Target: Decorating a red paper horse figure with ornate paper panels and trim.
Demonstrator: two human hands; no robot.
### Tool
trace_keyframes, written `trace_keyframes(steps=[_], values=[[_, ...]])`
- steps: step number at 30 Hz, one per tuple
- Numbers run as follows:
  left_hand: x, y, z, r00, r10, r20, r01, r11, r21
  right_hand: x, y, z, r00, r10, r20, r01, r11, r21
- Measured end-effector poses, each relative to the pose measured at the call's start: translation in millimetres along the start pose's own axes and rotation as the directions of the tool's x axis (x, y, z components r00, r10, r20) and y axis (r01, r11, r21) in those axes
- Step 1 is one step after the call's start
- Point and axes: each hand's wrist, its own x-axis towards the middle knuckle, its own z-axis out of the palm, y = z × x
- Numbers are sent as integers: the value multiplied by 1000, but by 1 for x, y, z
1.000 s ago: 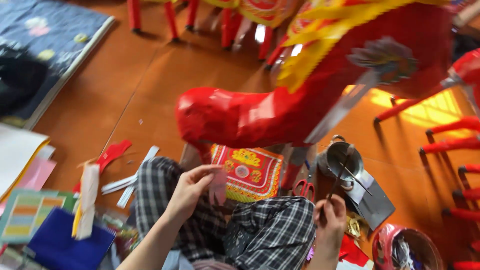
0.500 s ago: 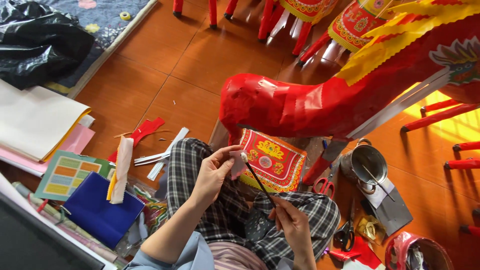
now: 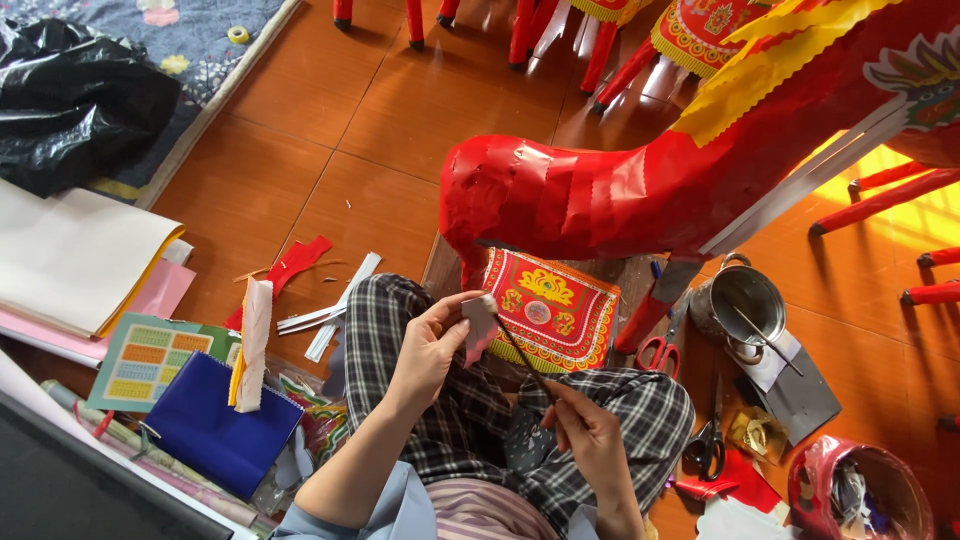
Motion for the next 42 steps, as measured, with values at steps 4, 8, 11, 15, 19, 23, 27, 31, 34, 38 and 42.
trace_keyframes(steps=[4,8,11,15,19,23,27,31,34,38,42], values=[[2,-2,-1,998,-60,-25,59,998,-9,-2,10,-10,988,76,-136,-75,997,9],[6,-7,2,997,-74,-31,74,997,-4,-1,15,-14,990,-103,-100,97,994,-57],[8,-17,8,998,-64,-7,63,996,-58,3,13,-5,999,-49,7,49,997,-53],[11,-20,9,997,-66,26,67,998,-16,6,18,-7,999,-43,32,44,999,-14],[16,-21,7,994,-99,-47,100,995,19,-4,17,-32,934,-161,-319,140,986,-87],[19,-13,7,990,-118,-80,124,990,68,3,9,-80,602,-104,-792,232,972,48],[22,-22,4,993,-84,-78,90,993,78,31,73,-177,528,78,-845,-68,996,50],[15,-11,2,984,-135,-115,135,991,-10,64,154,-264,612,179,-770,-205,977,64],[8,0,-4,972,-164,-165,166,986,0,85,174,-296,709,238,-664,-78,962,261],[5,-5,-17,959,-178,-221,178,984,-21,113,234,-328,744,163,-648,175,889,423],[9,-26,-32,962,-149,-229,132,987,-88,108,233,-282,716,152,-681,241,862,446]])
